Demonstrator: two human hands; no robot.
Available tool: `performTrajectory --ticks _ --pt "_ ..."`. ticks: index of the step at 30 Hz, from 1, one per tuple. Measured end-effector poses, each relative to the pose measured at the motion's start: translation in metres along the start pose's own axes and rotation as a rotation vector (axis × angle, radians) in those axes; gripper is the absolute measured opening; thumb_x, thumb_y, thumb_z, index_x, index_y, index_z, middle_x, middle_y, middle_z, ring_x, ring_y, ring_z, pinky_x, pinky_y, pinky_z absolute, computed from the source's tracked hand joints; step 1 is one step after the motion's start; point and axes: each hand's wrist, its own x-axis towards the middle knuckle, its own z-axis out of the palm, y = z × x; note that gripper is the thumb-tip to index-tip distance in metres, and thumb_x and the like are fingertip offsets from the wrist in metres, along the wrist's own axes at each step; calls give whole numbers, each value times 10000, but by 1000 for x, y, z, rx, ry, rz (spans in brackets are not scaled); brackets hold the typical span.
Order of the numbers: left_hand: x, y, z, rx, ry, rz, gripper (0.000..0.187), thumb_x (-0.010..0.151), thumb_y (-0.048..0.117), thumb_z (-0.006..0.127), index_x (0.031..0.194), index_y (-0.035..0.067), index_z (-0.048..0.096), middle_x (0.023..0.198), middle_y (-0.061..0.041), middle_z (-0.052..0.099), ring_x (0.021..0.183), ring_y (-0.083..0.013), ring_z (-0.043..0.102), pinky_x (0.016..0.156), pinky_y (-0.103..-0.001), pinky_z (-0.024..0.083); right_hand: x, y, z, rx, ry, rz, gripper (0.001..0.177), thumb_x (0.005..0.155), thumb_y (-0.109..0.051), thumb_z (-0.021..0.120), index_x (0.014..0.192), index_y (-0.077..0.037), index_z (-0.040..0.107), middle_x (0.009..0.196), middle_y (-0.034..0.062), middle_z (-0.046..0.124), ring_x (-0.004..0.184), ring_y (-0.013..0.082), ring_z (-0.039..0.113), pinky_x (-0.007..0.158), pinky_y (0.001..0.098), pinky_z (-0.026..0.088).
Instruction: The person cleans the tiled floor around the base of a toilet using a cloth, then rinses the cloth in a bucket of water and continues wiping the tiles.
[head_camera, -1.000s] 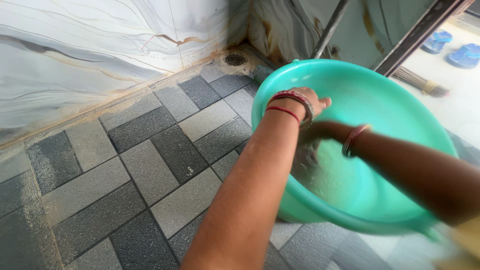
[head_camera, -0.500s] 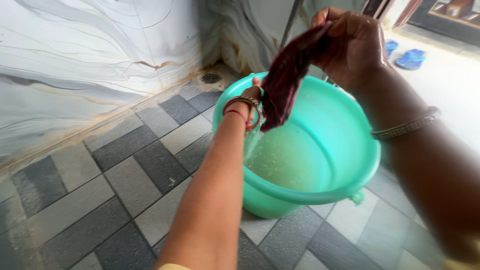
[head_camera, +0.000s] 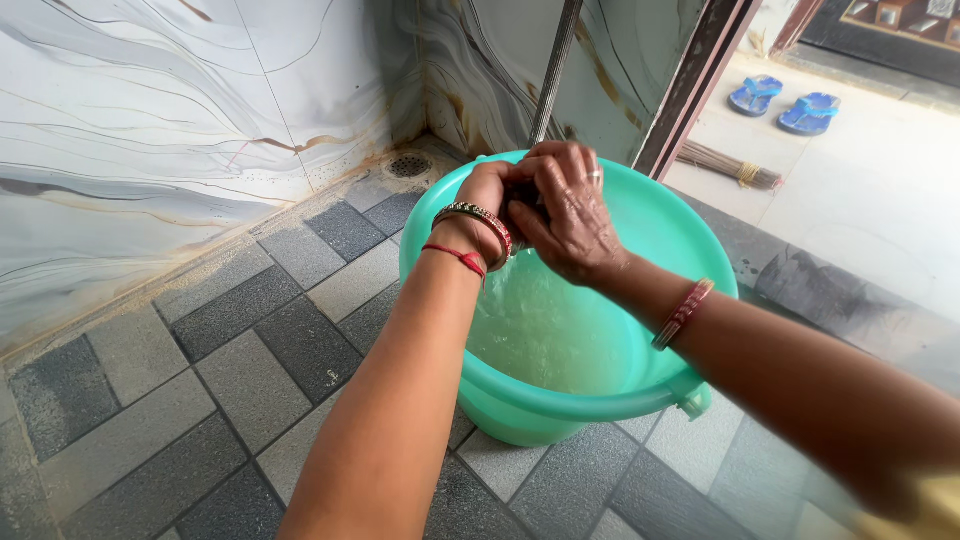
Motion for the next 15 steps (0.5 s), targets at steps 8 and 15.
performTrajectory --ticks 8,15 --pt "-35 5 45 31 -363 -84 927 880 760 199 1178 7 650 1108 -146 698 1067 -285 673 989 -397 528 7 -12 -12 -57 76 -313 336 1048 -368 646 1094 -40 589 1165 180 558 1125 393 550 1001 542 413" --pt "45 -49 -3 559 -130 542 345 1057 307 418 1131 38 623 1119 -55 657 1026 -196 620 950 -355 532 6 2 -2 -45 145 -30 406 1132 -365 455 997 6 551 935 198 520 888 404 529 771 494 417"
